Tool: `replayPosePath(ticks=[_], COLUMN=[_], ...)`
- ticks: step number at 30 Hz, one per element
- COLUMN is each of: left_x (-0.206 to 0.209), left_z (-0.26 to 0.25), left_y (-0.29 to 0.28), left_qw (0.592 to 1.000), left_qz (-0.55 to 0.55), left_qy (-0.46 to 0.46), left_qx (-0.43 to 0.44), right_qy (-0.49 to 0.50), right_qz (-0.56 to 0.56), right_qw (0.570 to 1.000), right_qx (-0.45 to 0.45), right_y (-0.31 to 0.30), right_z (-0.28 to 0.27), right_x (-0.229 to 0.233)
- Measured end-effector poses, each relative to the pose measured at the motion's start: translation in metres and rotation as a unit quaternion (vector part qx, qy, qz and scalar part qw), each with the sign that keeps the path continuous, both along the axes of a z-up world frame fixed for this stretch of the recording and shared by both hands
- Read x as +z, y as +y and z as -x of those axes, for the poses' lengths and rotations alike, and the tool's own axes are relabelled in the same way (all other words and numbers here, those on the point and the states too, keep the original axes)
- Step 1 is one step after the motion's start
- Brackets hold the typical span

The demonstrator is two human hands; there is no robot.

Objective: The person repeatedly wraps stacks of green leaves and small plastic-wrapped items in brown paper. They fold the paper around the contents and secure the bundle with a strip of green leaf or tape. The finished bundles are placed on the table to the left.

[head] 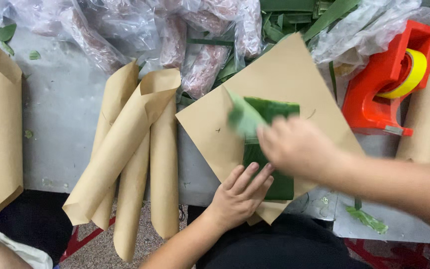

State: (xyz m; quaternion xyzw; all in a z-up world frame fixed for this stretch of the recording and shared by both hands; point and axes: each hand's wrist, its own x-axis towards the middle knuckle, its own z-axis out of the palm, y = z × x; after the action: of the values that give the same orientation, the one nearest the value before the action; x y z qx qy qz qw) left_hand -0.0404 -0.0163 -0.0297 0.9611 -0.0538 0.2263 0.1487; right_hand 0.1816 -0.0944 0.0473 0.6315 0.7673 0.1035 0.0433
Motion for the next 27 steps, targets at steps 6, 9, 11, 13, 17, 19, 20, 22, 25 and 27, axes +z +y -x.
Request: replayPosePath(ticks=[6, 9, 11, 13, 17, 19, 20, 22, 25, 27], left_x=[0.000, 0.010, 0.017, 0.024, 0.031, 0.031, 0.031, 0.032, 0.029, 0.023], left_z=[-0.001, 0.000, -0.007, -0.008, -0.014, -0.015, -0.014, -0.012, -0.010, -0.010], left_y=[0.004, 0.004, 0.006, 0.006, 0.004, 0.002, 0.002, 0.001, 0.000, -0.005], left_qw=[0.995, 0.992, 0.993, 0.995, 0.990, 0.989, 0.989, 0.989, 0.988, 0.988], left_qz=[0.059, 0.081, 0.077, 0.079, 0.099, 0.086, 0.082, 0.070, 0.018, 0.027], left_qy=[0.061, 0.089, 0.074, 0.053, 0.097, 0.114, 0.116, 0.121, 0.143, 0.139], left_qx=[-0.047, -0.048, -0.044, -0.033, -0.018, -0.028, -0.033, -0.044, -0.053, -0.053], right_qy=[0.312, 0.170, 0.243, 0.142, 0.041, 0.056, 0.095, 0.192, 0.318, 0.296], right_qz=[0.249, 0.336, -0.014, -0.071, 0.021, 0.085, 0.014, -0.125, -0.228, -0.182], right_qw=[0.915, 0.899, 0.964, 0.987, 0.999, 0.994, 0.994, 0.971, 0.920, 0.938], right_qx=[-0.055, -0.223, -0.104, 0.006, 0.022, 0.024, 0.043, 0.061, 0.009, -0.005], right_y=[-0.017, 0.034, 0.083, 0.136, 0.202, 0.204, 0.196, 0.162, 0.087, 0.039], right_z=[-0.008, -0.039, -0.055, -0.059, -0.061, -0.061, -0.063, -0.064, -0.056, -0.059], right_x=[-0.025, -0.026, -0.033, -0.050, -0.067, -0.052, -0.037, 0.001, 0.051, 0.068])
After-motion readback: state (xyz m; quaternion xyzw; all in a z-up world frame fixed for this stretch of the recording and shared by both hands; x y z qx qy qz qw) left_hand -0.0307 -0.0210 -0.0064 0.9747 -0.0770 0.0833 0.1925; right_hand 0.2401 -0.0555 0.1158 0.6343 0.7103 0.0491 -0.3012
